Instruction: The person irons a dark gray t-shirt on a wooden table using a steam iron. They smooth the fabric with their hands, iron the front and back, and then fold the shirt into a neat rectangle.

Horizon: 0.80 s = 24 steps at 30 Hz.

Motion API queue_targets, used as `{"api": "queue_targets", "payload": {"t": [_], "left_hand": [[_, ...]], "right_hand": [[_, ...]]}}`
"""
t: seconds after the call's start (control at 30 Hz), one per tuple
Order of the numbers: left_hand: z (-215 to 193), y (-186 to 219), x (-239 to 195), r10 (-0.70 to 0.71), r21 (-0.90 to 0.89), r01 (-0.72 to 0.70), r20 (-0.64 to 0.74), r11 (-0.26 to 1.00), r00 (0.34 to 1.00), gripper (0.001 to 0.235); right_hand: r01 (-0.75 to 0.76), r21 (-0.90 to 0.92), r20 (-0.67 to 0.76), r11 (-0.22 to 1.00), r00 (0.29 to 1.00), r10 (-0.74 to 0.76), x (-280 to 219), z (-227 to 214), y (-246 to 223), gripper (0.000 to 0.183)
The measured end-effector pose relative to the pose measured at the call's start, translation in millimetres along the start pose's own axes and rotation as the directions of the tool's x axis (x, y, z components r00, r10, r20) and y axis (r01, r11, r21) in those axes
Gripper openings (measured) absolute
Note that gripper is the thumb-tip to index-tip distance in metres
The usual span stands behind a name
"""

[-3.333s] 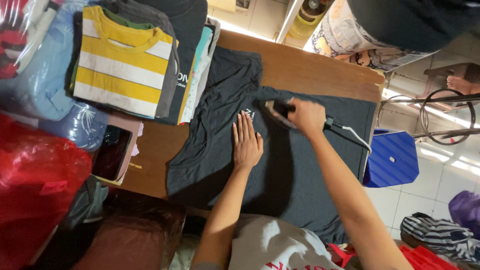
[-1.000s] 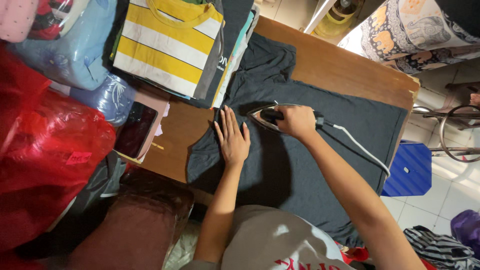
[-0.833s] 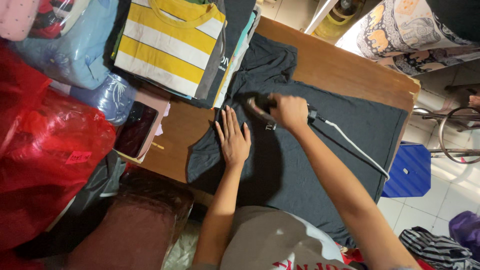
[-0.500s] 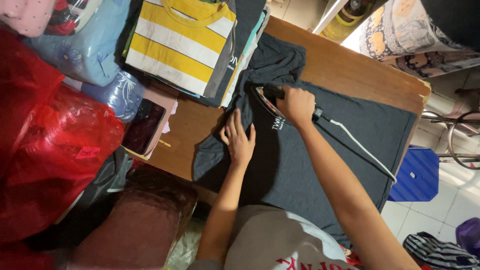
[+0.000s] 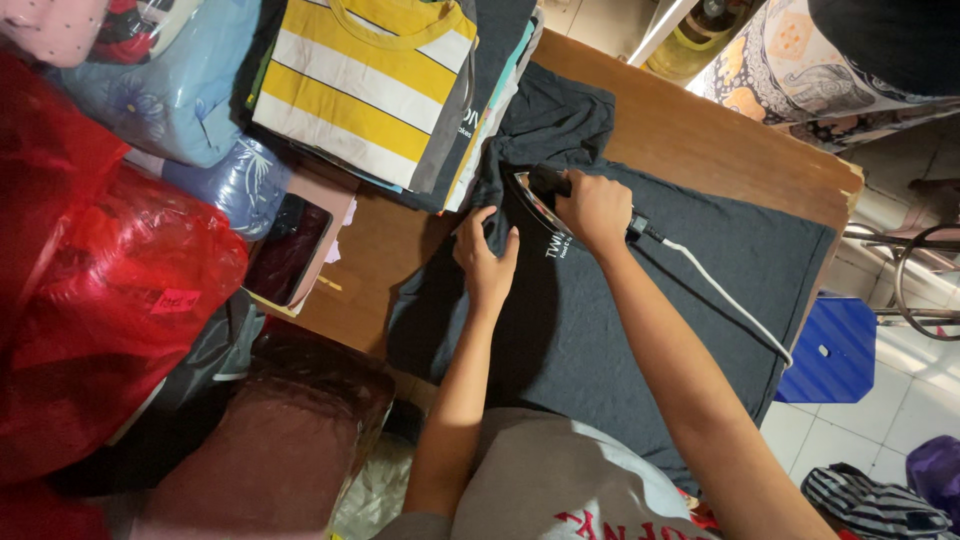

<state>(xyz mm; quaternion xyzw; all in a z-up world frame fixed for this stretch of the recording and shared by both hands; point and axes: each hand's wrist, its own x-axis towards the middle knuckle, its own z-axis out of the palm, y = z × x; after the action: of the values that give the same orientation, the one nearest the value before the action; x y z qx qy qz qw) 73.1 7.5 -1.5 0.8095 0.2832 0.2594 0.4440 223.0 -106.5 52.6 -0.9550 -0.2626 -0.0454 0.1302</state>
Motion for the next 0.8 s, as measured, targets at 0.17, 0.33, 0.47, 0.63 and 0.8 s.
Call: {"api": "queue_targets", "payload": {"t": [0.17,0.33,0.47,0.63,0.8], "left_hand": [[-6,10,0,0.062,-0.262,-0.060,-0.003,0.963,0.998,0.065],[-13,14,2,0.144,-0.128,-0.145,-0.019,0.981,0.989,0.080],[-16,16,-11,0.169,0.062,-0.167,-0.025,0.984,0.985,0.074],[-13,8,-19,0.175,0.392,-0.278,0.278,0.877,0.945,0.057],[-9,-6,-5,0.109,0.617,-0.198,0.179,0.761,0.978,0.065]], "right_hand": [[-0.003,-0.005,0.004,1.000,1.000,0.003,0,-1,-1,0.022],[0.012,-0.008,-0.003,1.000,1.000,-0.012,-1,0,0,0.024],[0.014,-0.025,0.012,1.000,1.000,-0.014,0,-1,1,0.020],[0.001,-0.031,0.021,1.000,1.000,-0.001,-1,2,1,0.017],[0.000,-0.032,0.045,0.999,0.999,0.002,1,3,2,0.018]]}}
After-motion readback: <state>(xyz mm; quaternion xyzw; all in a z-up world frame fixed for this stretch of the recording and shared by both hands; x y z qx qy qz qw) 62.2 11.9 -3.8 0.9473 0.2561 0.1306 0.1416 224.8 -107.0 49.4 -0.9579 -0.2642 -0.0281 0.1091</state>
